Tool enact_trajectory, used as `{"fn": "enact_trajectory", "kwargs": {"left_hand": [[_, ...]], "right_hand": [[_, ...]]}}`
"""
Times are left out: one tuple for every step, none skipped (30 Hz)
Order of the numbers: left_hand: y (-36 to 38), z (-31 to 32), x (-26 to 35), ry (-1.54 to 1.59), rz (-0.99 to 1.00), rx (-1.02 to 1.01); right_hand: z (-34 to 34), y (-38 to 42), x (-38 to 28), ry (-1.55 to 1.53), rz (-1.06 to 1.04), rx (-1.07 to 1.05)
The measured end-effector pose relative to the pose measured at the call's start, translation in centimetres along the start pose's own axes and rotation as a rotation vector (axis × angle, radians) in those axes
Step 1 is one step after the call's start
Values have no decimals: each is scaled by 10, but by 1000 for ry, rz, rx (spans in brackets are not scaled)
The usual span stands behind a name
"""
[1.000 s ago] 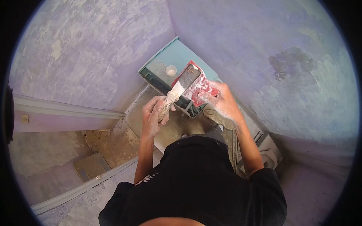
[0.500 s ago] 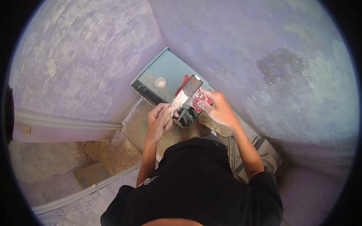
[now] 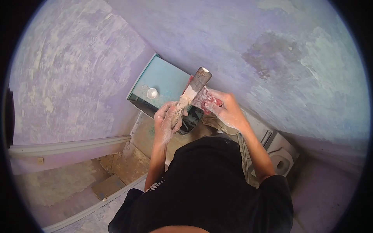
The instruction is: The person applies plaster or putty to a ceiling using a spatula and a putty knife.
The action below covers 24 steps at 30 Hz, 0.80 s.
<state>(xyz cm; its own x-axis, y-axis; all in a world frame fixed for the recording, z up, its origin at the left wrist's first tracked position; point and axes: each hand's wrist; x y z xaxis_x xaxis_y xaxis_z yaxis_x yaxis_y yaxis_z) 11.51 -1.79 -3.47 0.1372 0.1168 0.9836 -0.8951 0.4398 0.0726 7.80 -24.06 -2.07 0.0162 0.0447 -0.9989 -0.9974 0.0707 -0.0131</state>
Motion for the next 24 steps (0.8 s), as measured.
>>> {"fn": "enact_trajectory", "kwargs": {"left_hand": [[-7, 8, 1, 12, 0, -10], [-14, 15, 1, 23, 0, -20], [-19, 21, 1, 21, -1, -28], [-22, 25, 0, 28, -8, -20], [-24, 30, -1, 36, -21, -11], [-27, 34, -3, 37, -29, -20], [-30, 37, -5, 23, -28, -13], [-33, 41, -6, 9, -24, -1], [-38, 45, -6, 9, -25, 1], [-41, 49, -5, 18, -37, 6], [-44, 51, -5, 23, -50, 11], [-47, 52, -3, 17, -51, 7], [-51, 52, -2, 10, -47, -9], [-54, 52, 0, 3, -49, -29], [-58, 49, 1, -4, -52, -42], [-60, 46, 1, -33, -57, -49], [-62, 42, 1, -59, -60, -54], [-64, 39, 1, -57, -61, -65], [-65, 35, 1, -51, -71, -80], [-67, 32, 1, -46, -78, -93], [-68, 31, 2, -67, -86, -103], [-70, 30, 2, -66, -81, -111], [-72, 29, 3, -80, -77, -120], [-72, 28, 2, -94, -77, -129]], "right_hand": [[-12, -1, 1, 11, 58, 14], [-24, -3, 4, 22, 116, 27], [-38, -7, 6, -40, 24, 110], [-54, -9, 5, -41, 25, 120], [-69, -8, 1, -195, -18, 159], [-80, -8, -7, -347, -63, 197], [-88, -9, -13, -352, -103, 212], [-94, -9, -18, -351, -101, 215], [-99, -8, -24, -291, -134, 203], [-102, -7, -32, -232, -166, 190], [-97, -5, -40, -160, -200, 214], [-97, -3, -40, -166, -201, 218], [-98, -2, -40, 43, -210, 225], [-97, -1, -40, 250, -211, 234], [-96, -3, -39, 325, -250, 240], [-95, -5, -39, 325, -246, 254], [-94, -6, -39, 360, -244, 231], [-93, -7, -40, 396, -245, 208], [-93, -7, -38, 402, -245, 216], [-94, -8, -35, 468, -265, 198], [-94, -8, -34, 533, -285, 180], [-95, -8, -35, 538, -289, 188], [-95, -6, -37, 642, -352, 193], [-93, -5, -37, 746, -412, 197]]}}
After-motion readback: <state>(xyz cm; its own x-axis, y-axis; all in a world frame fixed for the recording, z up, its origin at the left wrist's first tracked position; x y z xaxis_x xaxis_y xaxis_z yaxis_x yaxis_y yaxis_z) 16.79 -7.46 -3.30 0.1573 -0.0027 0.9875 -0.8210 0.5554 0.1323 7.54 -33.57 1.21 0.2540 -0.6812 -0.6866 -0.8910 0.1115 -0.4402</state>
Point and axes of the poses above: each hand's wrist, its own y-axis away from the middle knuckle, its own z-axis out of the palm, x = y × z, and after that the axes turned 13 degrees about -y, right-handed
